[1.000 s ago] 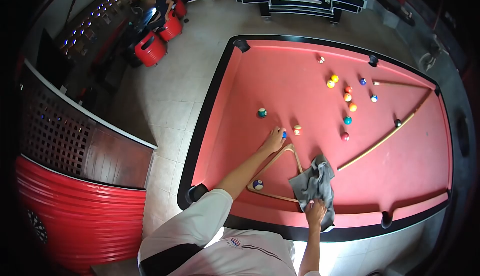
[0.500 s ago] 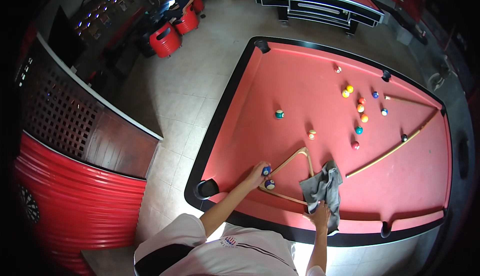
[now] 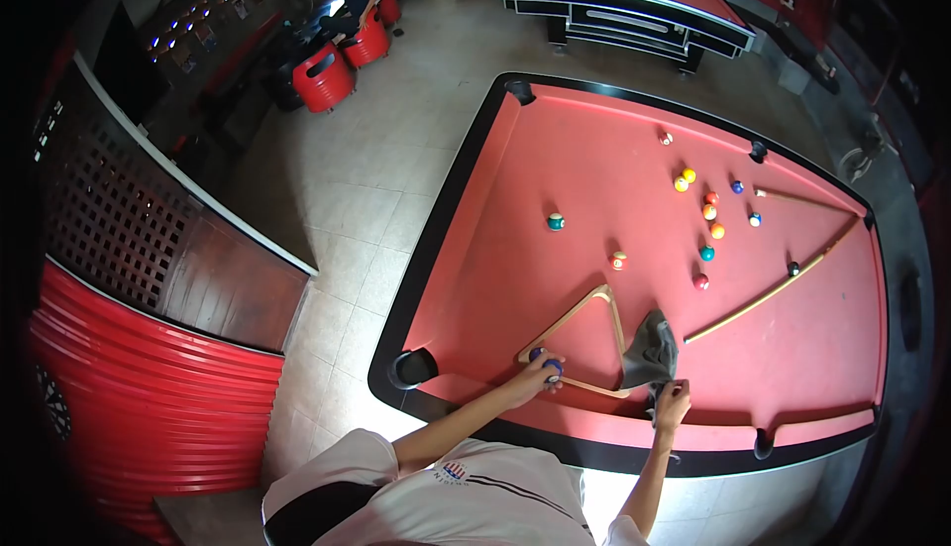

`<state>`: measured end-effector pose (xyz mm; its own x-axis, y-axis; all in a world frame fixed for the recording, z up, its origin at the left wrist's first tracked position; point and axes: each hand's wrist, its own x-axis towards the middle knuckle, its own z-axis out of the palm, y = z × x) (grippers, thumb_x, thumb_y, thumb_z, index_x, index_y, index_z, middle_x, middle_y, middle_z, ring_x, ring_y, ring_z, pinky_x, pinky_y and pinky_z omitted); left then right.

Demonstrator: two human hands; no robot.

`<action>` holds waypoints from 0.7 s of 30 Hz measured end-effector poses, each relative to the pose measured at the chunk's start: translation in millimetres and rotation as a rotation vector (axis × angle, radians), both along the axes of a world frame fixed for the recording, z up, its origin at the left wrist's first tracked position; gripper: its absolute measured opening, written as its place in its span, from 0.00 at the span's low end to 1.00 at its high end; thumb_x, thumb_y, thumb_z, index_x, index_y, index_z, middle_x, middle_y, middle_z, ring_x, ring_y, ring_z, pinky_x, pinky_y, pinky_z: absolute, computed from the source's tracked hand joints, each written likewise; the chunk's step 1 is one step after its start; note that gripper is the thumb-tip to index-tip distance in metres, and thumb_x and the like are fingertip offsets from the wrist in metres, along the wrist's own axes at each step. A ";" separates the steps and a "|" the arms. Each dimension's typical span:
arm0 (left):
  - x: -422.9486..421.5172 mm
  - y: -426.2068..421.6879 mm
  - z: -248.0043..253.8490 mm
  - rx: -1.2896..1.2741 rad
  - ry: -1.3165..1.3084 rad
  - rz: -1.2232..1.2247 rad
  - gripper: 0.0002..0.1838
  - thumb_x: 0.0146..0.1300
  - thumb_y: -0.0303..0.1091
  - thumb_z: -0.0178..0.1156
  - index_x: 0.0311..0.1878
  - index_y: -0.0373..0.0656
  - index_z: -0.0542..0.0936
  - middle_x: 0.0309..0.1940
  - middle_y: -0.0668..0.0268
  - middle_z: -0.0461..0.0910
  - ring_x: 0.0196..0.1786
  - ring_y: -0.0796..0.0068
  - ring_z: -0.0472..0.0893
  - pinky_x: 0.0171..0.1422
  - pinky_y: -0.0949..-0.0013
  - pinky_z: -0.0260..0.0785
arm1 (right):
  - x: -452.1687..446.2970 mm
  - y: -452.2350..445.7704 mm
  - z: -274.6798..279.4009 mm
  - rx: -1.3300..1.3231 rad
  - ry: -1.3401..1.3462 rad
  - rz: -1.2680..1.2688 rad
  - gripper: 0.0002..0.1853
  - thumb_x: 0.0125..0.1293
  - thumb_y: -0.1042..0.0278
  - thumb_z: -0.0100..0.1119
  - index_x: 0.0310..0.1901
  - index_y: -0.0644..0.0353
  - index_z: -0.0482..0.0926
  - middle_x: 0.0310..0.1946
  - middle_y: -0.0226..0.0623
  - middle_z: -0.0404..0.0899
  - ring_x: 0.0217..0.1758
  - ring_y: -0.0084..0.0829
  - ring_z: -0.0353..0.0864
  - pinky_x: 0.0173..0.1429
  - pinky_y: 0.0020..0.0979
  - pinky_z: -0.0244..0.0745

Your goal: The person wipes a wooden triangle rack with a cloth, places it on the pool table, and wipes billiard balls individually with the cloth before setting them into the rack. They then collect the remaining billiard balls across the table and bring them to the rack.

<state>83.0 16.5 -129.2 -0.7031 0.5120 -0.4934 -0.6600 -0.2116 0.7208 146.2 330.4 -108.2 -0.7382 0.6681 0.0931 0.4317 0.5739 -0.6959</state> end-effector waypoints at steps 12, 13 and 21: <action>2.7 79.1 -40.7 0.504 -0.448 -0.060 0.21 0.71 0.54 0.44 0.49 0.50 0.78 0.46 0.67 0.79 0.50 0.73 0.78 0.54 0.63 0.74 | -6.2 -153.1 142.8 -0.217 0.017 0.698 0.10 0.65 0.72 0.54 0.45 0.68 0.78 0.31 0.52 0.81 0.31 0.41 0.84 0.36 0.37 0.76; 3.0 77.3 -58.2 0.575 -0.508 -0.109 0.23 0.71 0.57 0.43 0.49 0.50 0.78 0.48 0.66 0.80 0.52 0.70 0.79 0.57 0.61 0.73 | -4.6 -149.2 134.8 -0.198 0.049 0.722 0.10 0.66 0.72 0.54 0.45 0.68 0.78 0.31 0.52 0.81 0.31 0.40 0.84 0.36 0.37 0.76; 11.0 63.6 24.5 0.422 -0.498 -0.013 0.21 0.74 0.49 0.41 0.54 0.49 0.79 0.50 0.66 0.82 0.51 0.69 0.80 0.59 0.59 0.72 | -6.0 -136.0 140.0 -0.153 -0.039 0.501 0.25 0.54 0.71 0.70 0.54 0.61 0.73 0.46 0.48 0.74 0.39 0.43 0.80 0.42 0.38 0.76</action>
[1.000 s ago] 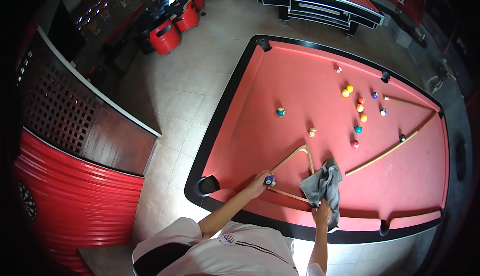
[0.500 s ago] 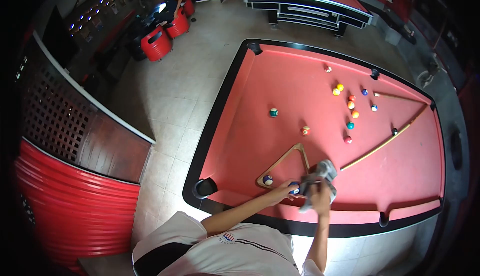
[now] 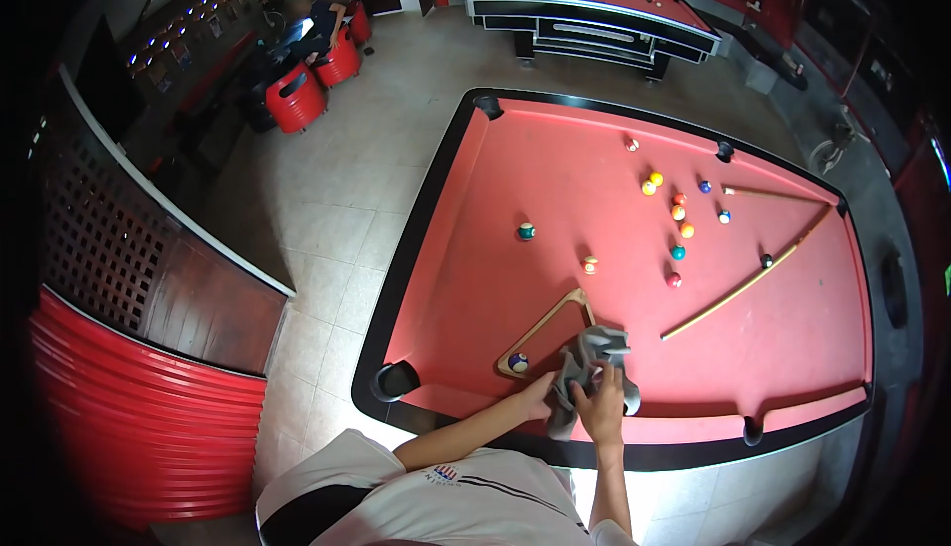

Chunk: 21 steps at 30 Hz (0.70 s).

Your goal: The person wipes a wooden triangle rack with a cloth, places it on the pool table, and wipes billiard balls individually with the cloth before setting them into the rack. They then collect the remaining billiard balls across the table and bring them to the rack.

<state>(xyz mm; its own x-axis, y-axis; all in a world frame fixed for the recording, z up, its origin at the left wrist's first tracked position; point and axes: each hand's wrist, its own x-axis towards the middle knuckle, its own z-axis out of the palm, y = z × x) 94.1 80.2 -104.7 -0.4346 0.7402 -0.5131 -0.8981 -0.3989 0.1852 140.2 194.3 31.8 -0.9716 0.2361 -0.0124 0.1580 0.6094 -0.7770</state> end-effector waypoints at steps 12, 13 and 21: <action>-12.5 4.2 22.2 -0.005 0.215 0.098 0.17 0.76 0.40 0.44 0.60 0.44 0.72 0.53 0.64 0.78 0.54 0.73 0.78 0.61 0.64 0.71 | -7.8 13.8 -40.6 -0.442 -0.057 0.086 0.27 0.67 0.65 0.62 0.65 0.62 0.67 0.47 0.48 0.80 0.50 0.33 0.79 0.57 0.32 0.72; -12.8 0.7 16.4 -0.008 0.276 0.138 0.17 0.75 0.38 0.44 0.61 0.44 0.71 0.54 0.64 0.77 0.55 0.74 0.78 0.61 0.64 0.71 | -8.2 10.4 -49.2 -0.484 -0.070 0.073 0.27 0.67 0.65 0.62 0.65 0.63 0.67 0.48 0.46 0.79 0.50 0.32 0.78 0.57 0.31 0.72; -14.3 -10.6 27.7 -0.172 0.246 0.279 0.19 0.68 0.21 0.47 0.61 0.43 0.68 0.51 0.63 0.76 0.55 0.71 0.78 0.59 0.67 0.73 | -2.7 0.1 -66.7 -1.078 -0.036 -0.121 0.24 0.70 0.60 0.59 0.63 0.61 0.68 0.51 0.35 0.75 0.54 0.26 0.73 0.61 0.29 0.67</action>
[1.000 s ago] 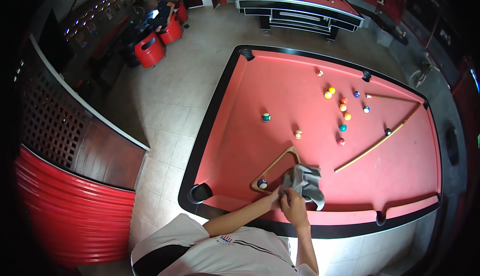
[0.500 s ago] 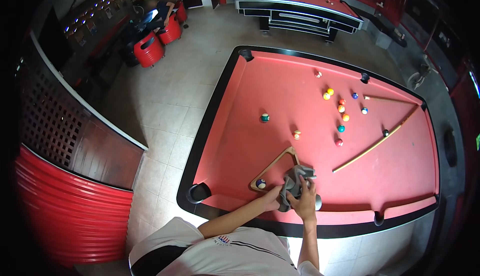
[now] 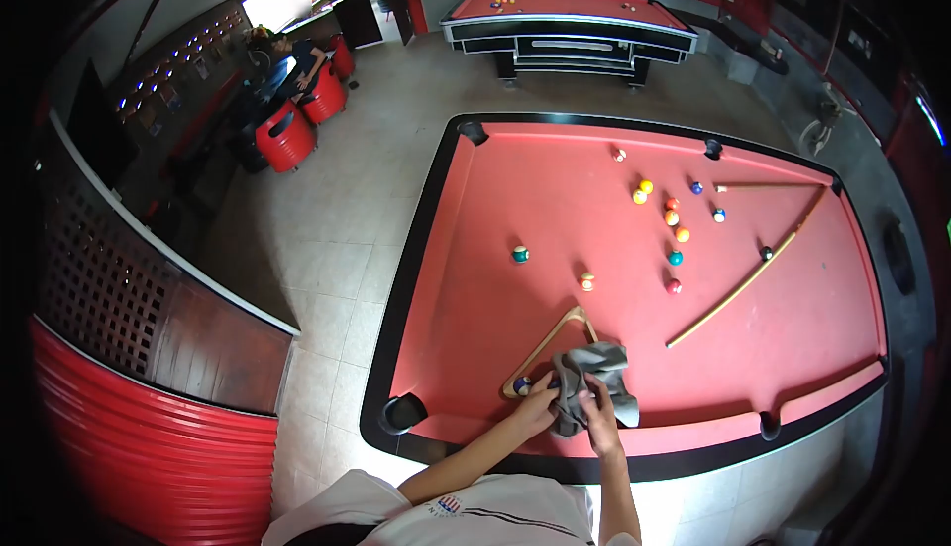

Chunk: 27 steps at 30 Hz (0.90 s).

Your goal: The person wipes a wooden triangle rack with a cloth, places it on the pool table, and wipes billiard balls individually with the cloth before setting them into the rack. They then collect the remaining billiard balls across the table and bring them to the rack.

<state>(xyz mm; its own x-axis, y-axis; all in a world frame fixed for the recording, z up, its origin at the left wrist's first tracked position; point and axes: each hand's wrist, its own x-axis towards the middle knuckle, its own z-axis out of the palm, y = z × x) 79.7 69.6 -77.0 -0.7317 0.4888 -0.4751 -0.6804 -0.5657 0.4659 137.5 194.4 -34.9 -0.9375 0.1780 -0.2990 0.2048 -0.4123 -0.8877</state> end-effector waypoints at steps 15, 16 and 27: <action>30.5 24.4 77.3 -0.606 1.475 -0.156 0.12 0.51 0.18 0.55 0.38 0.43 0.78 0.47 0.57 0.72 0.51 0.56 0.75 0.58 0.60 0.68 | 5.7 -2.6 -58.0 -0.141 -0.173 0.126 0.18 0.72 0.65 0.53 0.60 0.63 0.69 0.48 0.38 0.76 0.49 0.28 0.78 0.50 0.27 0.76; 38.7 24.2 78.1 -0.563 1.564 -0.225 0.12 0.51 0.18 0.56 0.39 0.44 0.78 0.48 0.58 0.71 0.52 0.56 0.74 0.58 0.60 0.68 | 9.3 -2.3 -53.9 -0.147 -0.176 0.114 0.18 0.72 0.65 0.53 0.60 0.62 0.70 0.49 0.38 0.76 0.49 0.28 0.78 0.50 0.27 0.76; 51.7 0.9 123.8 -0.314 1.549 -0.102 0.09 0.55 0.21 0.61 0.39 0.43 0.77 0.48 0.60 0.70 0.50 0.58 0.76 0.56 0.58 0.69 | 1.6 2.2 -38.2 -0.161 -0.158 0.061 0.21 0.72 0.60 0.52 0.62 0.61 0.70 0.52 0.36 0.76 0.53 0.28 0.77 0.55 0.29 0.75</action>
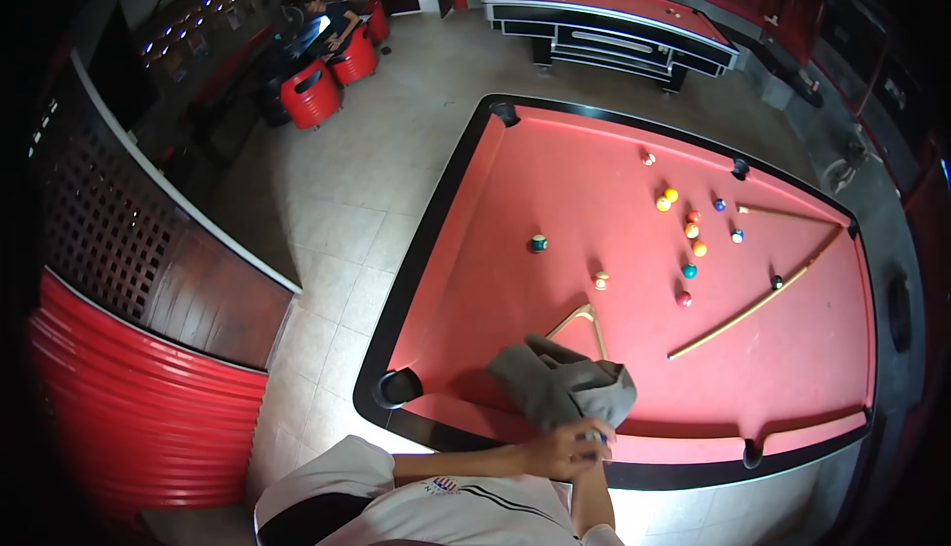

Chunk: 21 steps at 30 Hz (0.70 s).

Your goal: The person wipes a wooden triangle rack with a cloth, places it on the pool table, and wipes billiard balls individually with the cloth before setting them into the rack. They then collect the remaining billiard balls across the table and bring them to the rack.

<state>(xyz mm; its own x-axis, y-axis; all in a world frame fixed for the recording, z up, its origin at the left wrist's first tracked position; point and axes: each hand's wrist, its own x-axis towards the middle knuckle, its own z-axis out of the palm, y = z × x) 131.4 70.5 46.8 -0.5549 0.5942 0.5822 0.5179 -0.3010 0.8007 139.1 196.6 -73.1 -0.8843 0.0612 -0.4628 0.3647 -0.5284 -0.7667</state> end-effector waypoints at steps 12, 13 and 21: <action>-36.1 -28.9 -38.6 -0.342 -0.249 0.497 0.35 0.52 0.19 0.55 0.66 0.30 0.59 0.67 0.49 0.56 0.72 0.45 0.56 0.77 0.55 0.52 | -26.9 -20.8 56.1 -0.107 0.108 0.100 0.24 0.73 0.54 0.52 0.64 0.59 0.71 0.55 0.36 0.76 0.59 0.30 0.75 0.63 0.30 0.72; -35.1 -29.4 -38.9 -0.317 -0.263 0.497 0.36 0.51 0.19 0.55 0.67 0.30 0.58 0.67 0.49 0.56 0.73 0.45 0.55 0.77 0.55 0.51 | -28.6 -21.7 49.7 -0.141 0.128 0.086 0.25 0.74 0.53 0.50 0.65 0.59 0.69 0.57 0.36 0.74 0.60 0.30 0.74 0.63 0.31 0.72; -39.4 -37.4 -30.0 -0.321 -0.246 0.509 0.34 0.49 0.17 0.57 0.64 0.34 0.64 0.63 0.52 0.61 0.66 0.51 0.65 0.71 0.59 0.61 | -31.0 -25.1 41.3 -0.049 0.058 0.071 0.22 0.74 0.55 0.48 0.63 0.60 0.69 0.55 0.37 0.75 0.55 0.30 0.77 0.57 0.31 0.75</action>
